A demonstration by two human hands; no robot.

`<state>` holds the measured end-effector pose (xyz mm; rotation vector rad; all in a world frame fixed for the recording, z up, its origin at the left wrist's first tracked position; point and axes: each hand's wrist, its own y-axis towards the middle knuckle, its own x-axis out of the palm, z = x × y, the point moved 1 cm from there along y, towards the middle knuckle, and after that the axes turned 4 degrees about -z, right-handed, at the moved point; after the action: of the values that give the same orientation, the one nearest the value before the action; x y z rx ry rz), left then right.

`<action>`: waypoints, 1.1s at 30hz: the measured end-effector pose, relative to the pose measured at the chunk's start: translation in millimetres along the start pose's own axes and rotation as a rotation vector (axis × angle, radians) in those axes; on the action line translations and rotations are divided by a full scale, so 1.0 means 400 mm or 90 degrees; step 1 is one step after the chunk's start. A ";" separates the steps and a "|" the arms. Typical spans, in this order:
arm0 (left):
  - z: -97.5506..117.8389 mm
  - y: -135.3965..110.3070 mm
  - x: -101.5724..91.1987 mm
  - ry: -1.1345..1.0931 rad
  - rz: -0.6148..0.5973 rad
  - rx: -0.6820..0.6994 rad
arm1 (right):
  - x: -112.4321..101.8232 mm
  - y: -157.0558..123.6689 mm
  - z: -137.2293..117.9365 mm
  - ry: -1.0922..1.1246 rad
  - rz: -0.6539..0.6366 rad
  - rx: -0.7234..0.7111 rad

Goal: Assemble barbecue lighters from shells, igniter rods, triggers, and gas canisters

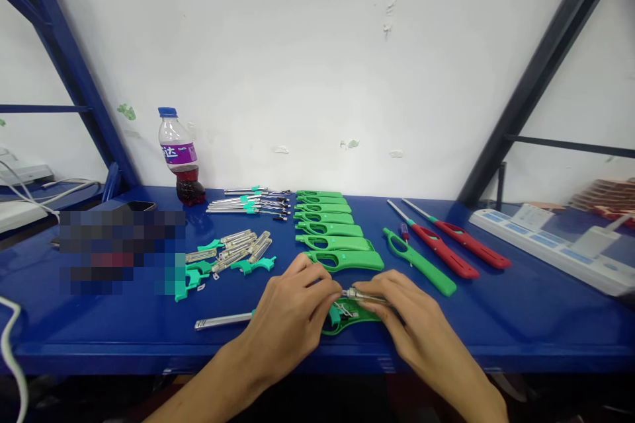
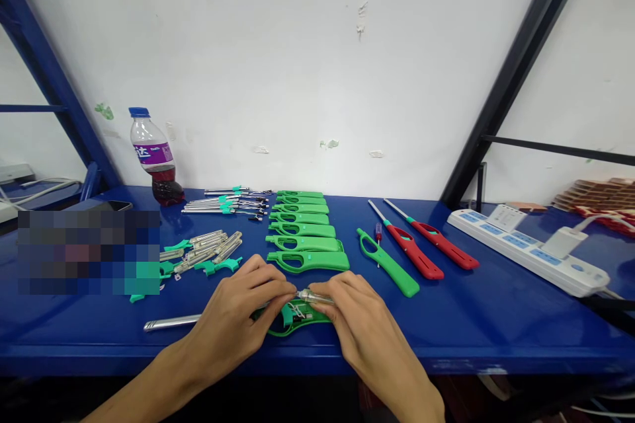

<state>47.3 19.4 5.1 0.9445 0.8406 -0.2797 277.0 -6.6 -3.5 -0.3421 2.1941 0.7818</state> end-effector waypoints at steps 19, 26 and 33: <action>0.007 0.008 -0.005 -0.018 0.003 -0.017 | 0.001 0.004 0.010 0.005 0.042 -0.024; 0.005 0.003 -0.001 -0.007 0.002 0.003 | 0.000 0.001 0.007 0.018 0.038 -0.028; -0.001 0.002 0.002 0.006 0.007 0.016 | 0.000 0.001 0.010 0.017 0.029 -0.028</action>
<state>48.2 20.2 5.1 0.9740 0.8419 -0.2770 279.1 -3.6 -5.6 -0.3271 2.2198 0.8571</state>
